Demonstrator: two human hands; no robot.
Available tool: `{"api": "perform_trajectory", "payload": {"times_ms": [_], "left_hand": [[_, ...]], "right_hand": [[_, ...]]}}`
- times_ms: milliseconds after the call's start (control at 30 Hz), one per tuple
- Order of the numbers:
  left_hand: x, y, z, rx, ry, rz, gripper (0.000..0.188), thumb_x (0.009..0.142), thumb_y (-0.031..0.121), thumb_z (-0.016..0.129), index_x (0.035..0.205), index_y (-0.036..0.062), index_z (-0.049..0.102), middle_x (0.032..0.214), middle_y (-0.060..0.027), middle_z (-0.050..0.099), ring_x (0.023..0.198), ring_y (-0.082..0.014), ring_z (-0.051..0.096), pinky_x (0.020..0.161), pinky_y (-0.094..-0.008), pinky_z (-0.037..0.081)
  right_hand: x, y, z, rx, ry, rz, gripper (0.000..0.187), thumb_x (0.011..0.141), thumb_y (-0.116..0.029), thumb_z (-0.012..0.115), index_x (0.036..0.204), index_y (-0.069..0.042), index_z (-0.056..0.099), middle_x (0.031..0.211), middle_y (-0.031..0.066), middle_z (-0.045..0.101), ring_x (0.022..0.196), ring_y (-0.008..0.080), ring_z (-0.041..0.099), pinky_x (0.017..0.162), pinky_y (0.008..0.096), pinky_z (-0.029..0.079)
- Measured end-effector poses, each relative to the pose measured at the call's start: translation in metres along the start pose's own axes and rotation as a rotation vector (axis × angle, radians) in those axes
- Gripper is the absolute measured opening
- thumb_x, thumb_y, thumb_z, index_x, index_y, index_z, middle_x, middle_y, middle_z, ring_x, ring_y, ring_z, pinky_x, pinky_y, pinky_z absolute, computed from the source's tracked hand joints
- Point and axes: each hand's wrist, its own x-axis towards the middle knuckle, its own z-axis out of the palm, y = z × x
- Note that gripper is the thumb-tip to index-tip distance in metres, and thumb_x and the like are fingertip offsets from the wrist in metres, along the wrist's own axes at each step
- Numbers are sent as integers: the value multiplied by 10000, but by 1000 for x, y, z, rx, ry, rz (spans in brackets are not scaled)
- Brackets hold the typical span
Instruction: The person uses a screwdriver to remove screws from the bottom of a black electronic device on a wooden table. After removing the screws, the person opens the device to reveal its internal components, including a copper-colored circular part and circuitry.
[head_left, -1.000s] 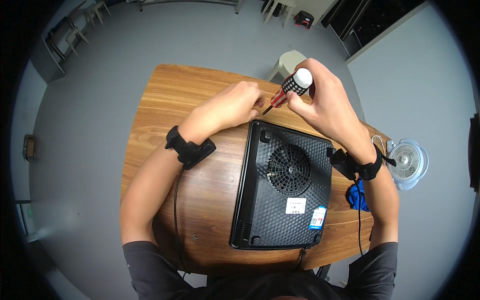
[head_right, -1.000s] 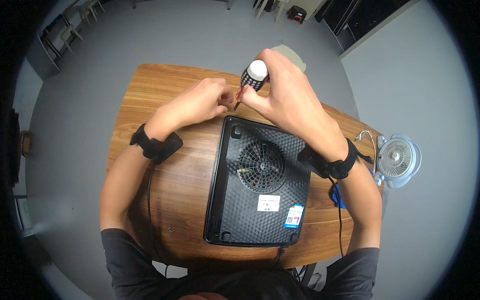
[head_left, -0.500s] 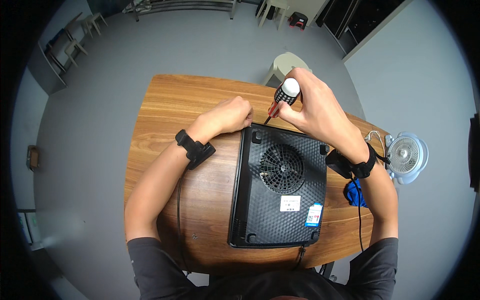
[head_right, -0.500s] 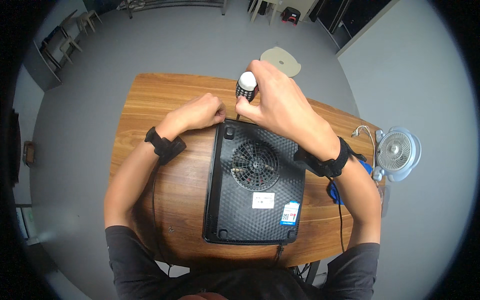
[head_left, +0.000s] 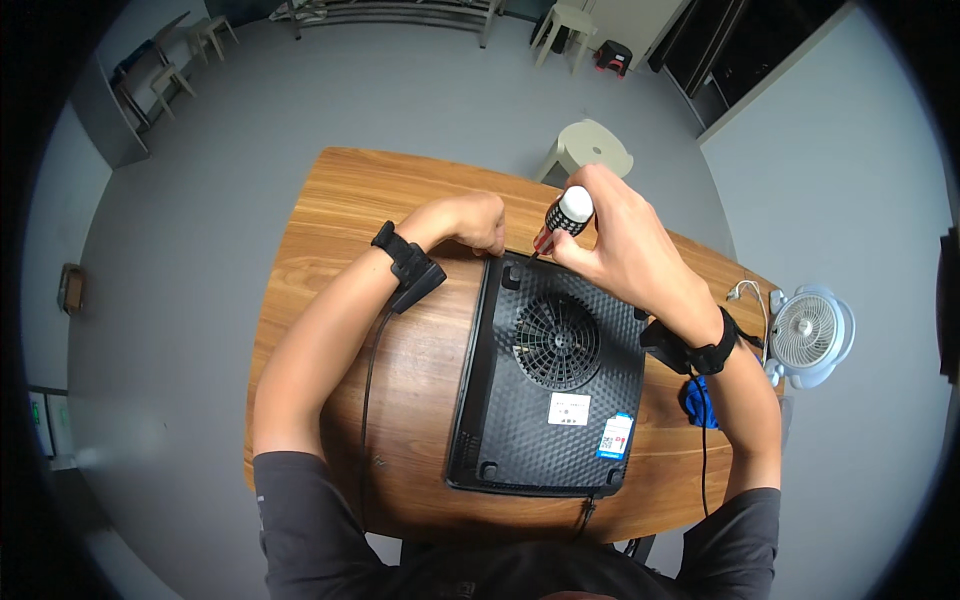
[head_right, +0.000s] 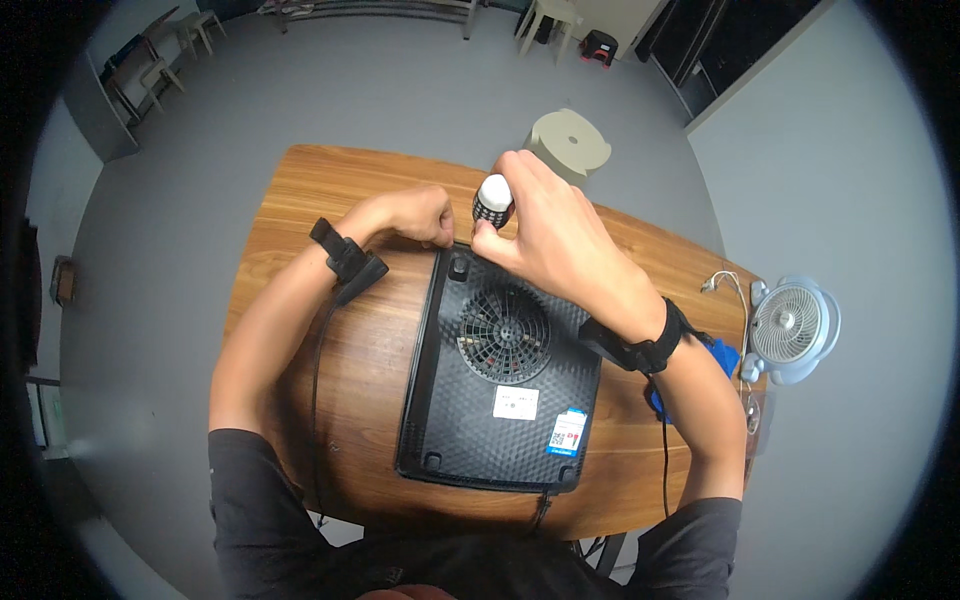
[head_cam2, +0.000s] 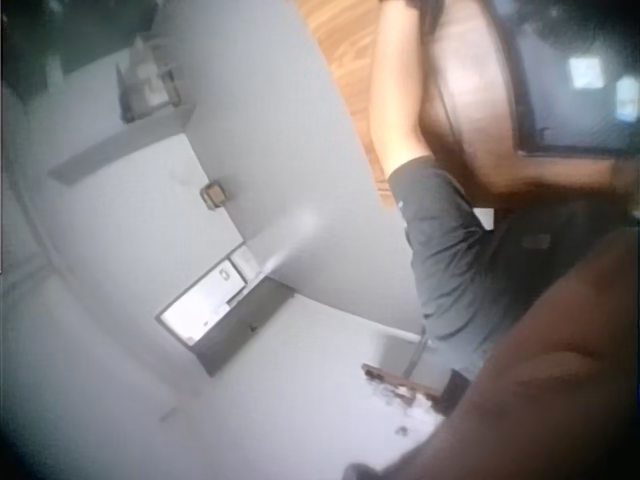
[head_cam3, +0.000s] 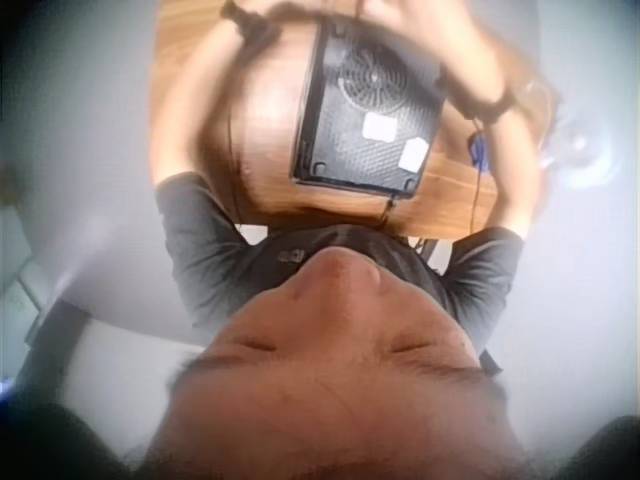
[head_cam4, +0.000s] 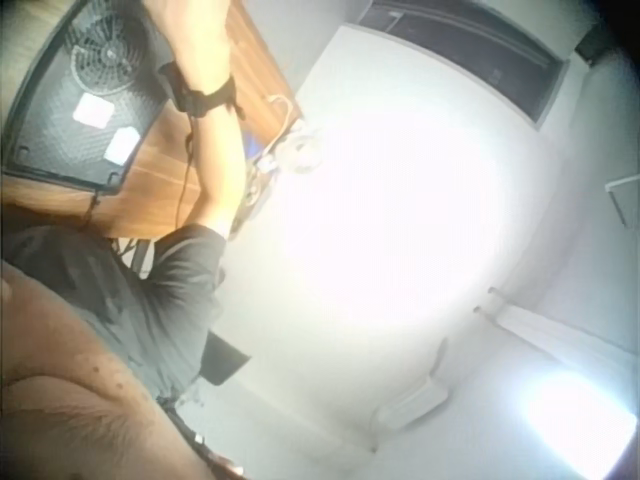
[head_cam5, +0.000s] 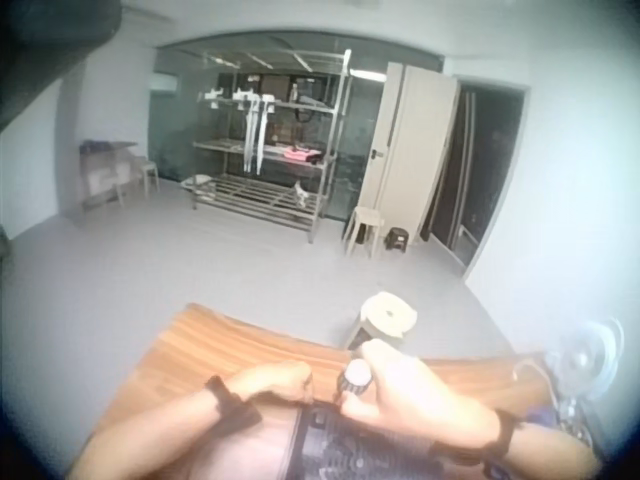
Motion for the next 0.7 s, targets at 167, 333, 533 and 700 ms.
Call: {"api": "perform_trajectory", "payload": {"times_ms": [167,333,533,700], "left_hand": [[7,-6,1,-120,-83,-65,152,825,131,764,885,-9,767,777,-69,733,689,-143,657,656,-323,533],[12,-10,2,-209,-87,-118,171,838,151,775,781,-6,737,721,-87,717,648,-172,644,610,-326,509],[9,5,-6,-101,-97,-216,166,829,159,716,798,-3,734,736,-47,696,692,-144,627,667,-316,496],[0,-7,-7,-201,-31,-166,226,812,203,747,705,11,697,662,-53,662,568,-169,531,539,-332,425]], "right_hand": [[-1,3,1,8,15,-16,334,822,-181,698,982,31,495,916,225,549,812,440,592,717,493,497],[0,2,0,15,-4,-36,334,831,-179,696,985,33,490,931,229,551,812,444,598,723,499,499],[3,-2,0,13,-38,-16,336,844,-185,693,984,31,477,938,232,555,828,446,614,731,495,509],[2,-5,1,-2,-37,-11,334,846,-196,694,985,23,483,950,235,564,831,453,620,743,503,524]]}}
